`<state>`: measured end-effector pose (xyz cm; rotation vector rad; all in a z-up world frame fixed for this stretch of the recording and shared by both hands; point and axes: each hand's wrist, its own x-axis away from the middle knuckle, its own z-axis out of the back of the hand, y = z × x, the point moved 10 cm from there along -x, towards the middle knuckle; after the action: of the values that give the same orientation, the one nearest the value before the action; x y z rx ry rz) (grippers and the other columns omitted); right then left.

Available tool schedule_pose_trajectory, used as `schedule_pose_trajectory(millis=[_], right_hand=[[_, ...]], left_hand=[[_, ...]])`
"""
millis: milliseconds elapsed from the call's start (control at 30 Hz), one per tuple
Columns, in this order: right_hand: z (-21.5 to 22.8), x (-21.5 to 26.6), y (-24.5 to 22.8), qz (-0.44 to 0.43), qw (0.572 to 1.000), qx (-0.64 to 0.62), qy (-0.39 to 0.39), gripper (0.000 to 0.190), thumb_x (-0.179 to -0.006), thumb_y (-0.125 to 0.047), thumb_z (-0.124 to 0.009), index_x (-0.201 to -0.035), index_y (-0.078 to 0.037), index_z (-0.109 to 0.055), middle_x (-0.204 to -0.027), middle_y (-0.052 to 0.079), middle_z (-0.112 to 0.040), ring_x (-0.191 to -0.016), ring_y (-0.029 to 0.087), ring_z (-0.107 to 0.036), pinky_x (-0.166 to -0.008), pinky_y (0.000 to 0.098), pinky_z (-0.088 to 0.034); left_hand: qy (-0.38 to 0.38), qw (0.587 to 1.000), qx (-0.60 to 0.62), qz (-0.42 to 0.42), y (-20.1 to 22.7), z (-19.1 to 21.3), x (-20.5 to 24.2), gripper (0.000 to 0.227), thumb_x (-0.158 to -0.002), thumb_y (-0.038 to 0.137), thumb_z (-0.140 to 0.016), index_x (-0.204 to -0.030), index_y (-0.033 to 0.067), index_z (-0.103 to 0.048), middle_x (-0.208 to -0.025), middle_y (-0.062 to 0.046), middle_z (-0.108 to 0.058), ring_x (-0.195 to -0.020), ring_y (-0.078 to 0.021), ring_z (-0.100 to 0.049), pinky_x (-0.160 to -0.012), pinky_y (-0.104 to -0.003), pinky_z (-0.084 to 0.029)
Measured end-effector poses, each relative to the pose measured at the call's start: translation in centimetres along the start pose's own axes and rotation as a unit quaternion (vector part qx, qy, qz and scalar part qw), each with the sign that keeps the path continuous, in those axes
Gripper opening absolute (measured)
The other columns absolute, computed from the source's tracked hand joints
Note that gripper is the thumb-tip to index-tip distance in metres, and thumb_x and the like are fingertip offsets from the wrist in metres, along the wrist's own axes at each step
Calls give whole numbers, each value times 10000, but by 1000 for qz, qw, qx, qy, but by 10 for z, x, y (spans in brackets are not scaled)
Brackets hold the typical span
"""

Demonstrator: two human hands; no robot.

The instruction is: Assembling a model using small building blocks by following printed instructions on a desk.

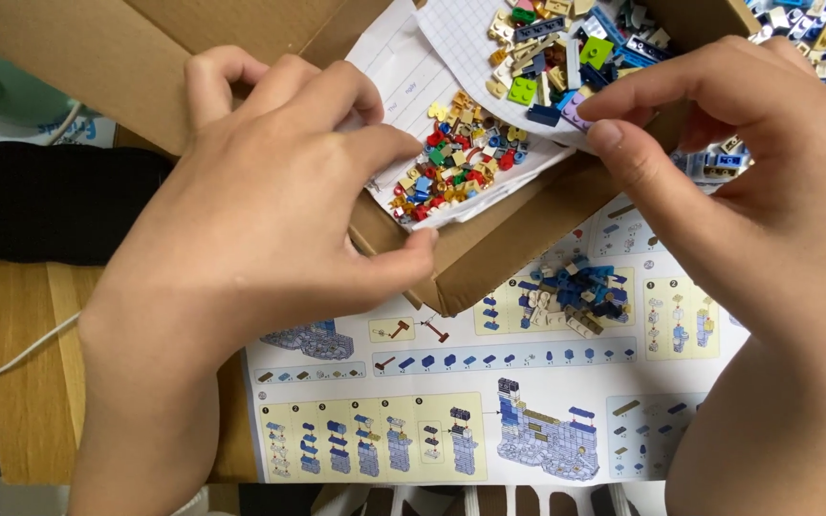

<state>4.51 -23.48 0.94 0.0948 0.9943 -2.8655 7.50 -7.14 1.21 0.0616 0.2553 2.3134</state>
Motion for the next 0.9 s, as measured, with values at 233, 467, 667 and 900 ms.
schedule_pose_trajectory(millis=[233,467,667,900], right_hand=[[-1,-3,-4,8,1000,-1,-4,59,-1087,4,-686,-1133,-2,-723,-975,102,-655,-892,210,-525,-859,341,-390],[-2,-3,1,-11,1000,-22,11,68,-1051,-13,-673,-1095,-24,-723,-988,68,-672,-874,174,-504,-799,294,-412],[0,-5,2,-16,999,-35,14,84,-1022,-31,-649,-1072,-32,-717,-972,73,-672,-847,161,-544,-777,288,-458],[47,15,13,-8,989,-94,115,69,-1108,120,-599,-1162,146,-634,-1067,220,-642,-966,248,-612,-840,295,-484]], left_hand=[[-51,998,-27,26,-2,-14,0,679,-710,728,-659,-1020,124,-690,-979,-113,-568,-953,-340,-494,-888,-504,-270],[-21,998,-52,40,6,-9,5,864,-626,828,-731,-1071,98,-605,-1011,-98,-554,-987,-325,-482,-918,-491,-279],[-13,998,-56,37,21,-8,9,1088,-544,938,-735,-1175,77,-523,-1092,-91,-500,-1042,-299,-469,-962,-475,-276],[-62,993,-93,44,19,-26,8,1116,-655,835,-647,-1424,74,-373,-1396,-177,-399,-1294,-327,-351,-1029,-540,-208]])
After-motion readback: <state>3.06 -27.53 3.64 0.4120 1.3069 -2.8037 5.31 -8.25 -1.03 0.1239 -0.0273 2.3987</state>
